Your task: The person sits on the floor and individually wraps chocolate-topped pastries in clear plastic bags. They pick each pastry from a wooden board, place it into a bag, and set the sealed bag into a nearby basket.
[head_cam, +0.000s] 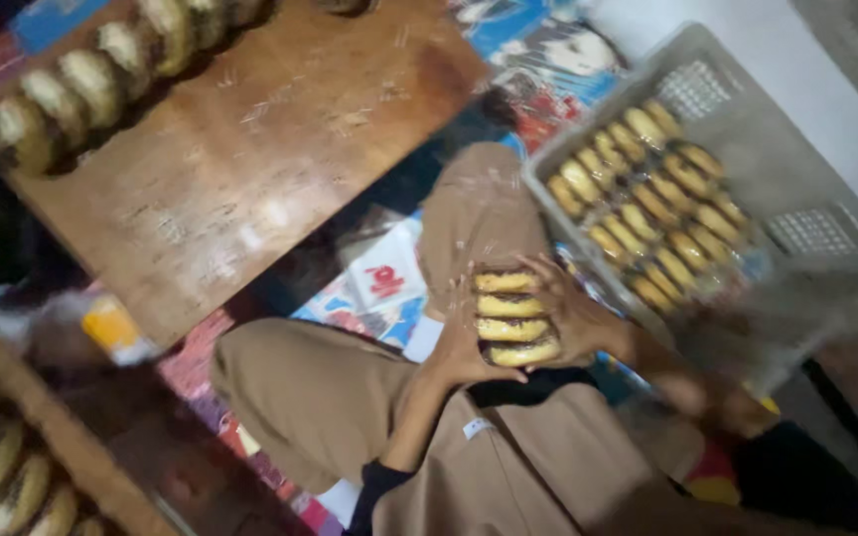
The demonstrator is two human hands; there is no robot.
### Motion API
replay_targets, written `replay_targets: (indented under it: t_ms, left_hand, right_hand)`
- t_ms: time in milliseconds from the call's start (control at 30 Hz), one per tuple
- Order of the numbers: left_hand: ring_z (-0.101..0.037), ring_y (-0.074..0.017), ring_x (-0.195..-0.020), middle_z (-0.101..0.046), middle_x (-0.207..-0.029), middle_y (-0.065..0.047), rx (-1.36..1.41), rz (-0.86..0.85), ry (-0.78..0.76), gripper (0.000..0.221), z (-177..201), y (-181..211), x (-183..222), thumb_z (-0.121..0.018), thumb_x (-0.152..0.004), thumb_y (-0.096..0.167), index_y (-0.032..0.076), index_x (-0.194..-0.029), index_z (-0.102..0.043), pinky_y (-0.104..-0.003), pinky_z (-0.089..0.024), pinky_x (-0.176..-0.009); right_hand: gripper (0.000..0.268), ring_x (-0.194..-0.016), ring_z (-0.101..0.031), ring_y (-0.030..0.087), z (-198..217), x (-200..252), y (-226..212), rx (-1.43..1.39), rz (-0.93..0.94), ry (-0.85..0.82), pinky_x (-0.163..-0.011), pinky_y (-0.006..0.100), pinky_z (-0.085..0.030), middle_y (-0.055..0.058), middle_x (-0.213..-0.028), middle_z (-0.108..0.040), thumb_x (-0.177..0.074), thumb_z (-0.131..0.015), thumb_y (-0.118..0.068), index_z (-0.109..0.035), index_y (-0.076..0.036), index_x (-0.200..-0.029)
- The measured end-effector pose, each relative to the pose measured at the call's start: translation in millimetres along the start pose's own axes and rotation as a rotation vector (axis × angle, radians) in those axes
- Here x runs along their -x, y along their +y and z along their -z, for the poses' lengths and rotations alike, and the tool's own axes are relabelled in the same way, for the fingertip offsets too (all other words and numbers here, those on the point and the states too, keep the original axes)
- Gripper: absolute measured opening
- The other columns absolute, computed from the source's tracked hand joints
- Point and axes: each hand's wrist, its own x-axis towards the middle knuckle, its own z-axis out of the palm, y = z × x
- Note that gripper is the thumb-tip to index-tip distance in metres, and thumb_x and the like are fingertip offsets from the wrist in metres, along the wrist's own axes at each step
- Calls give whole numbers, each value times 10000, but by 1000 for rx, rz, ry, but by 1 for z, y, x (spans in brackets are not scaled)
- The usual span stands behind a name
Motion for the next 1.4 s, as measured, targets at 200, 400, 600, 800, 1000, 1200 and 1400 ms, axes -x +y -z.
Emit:
replay_targets:
  t_ms: [200,400,600,800,1000,1200,1400]
  left_hand:
    - [-475,-250,-1428,-611,-1450,58,-245,-603,-271,560,-35,-35,-18,-905,-801,546,368,-1294,-707,-472,-260,-1321]
    - [-354,-365,-1443,-273,-1615,-73,38,-332,-238,1004,-79,16,-49,-804,-786,592,183,-1536,-277,-466,-273,-1251]
    - [-103,-365,-1661,54,-1789,-184,520,157,-159,1092,-84,17,-56,-696,-1007,460,37,-1683,51,-500,-182,-1351]
    - [-444,-346,-1472,-292,-1692,-193,268,367,134,772,-4,-48,2,-535,-1046,412,17,-1627,-213,-460,-352,-1226]
    - [-553,-329,-1364,-490,-1551,-204,258,388,496,642,69,-51,54,-432,-1087,438,24,-1577,-398,-436,-461,-1125]
    - [-589,-284,-1192,-577,-1369,-189,359,696,906,511,86,-12,83,-507,-1092,363,-3,-1449,-504,-395,-531,-964]
    - [-674,-240,-1040,-709,-1137,-137,256,698,1046,351,97,20,98,-555,-1066,257,3,-1304,-608,-380,-537,-921]
  right_hand:
    - [884,-1497,-274,463,-37,45,-11,-264,-245,225,-1205,645,-244,172,-1591,-312,-770,-838,-515,-440,-136,-1462]
    - [848,-1408,-394,402,29,109,-41,-163,-566,380,-1140,587,-316,110,-1444,-512,-704,-902,-416,-509,-170,-1415]
    - [763,-1421,-373,426,96,220,-48,506,-1220,237,-1137,580,-335,175,-1474,-463,-706,-836,-312,-562,-229,-1414]
    - [724,-1434,-353,450,4,274,1,636,-1468,-262,-1134,573,-354,239,-1503,-414,-709,-770,-209,-614,-288,-1412]
    - [848,-1372,-235,536,-6,280,14,340,-1481,-254,-1114,636,-239,337,-1514,-243,-717,-795,-348,-483,-118,-1471]
    - [415,-1194,-486,436,96,176,37,502,-1450,-242,-1011,522,-402,239,-1294,-514,-871,-680,-242,-611,-66,-1241]
    - [221,-1011,-719,327,-91,-58,71,-519,-588,135,-888,420,-552,171,-1150,-708,-935,-612,-104,-683,-33,-1132]
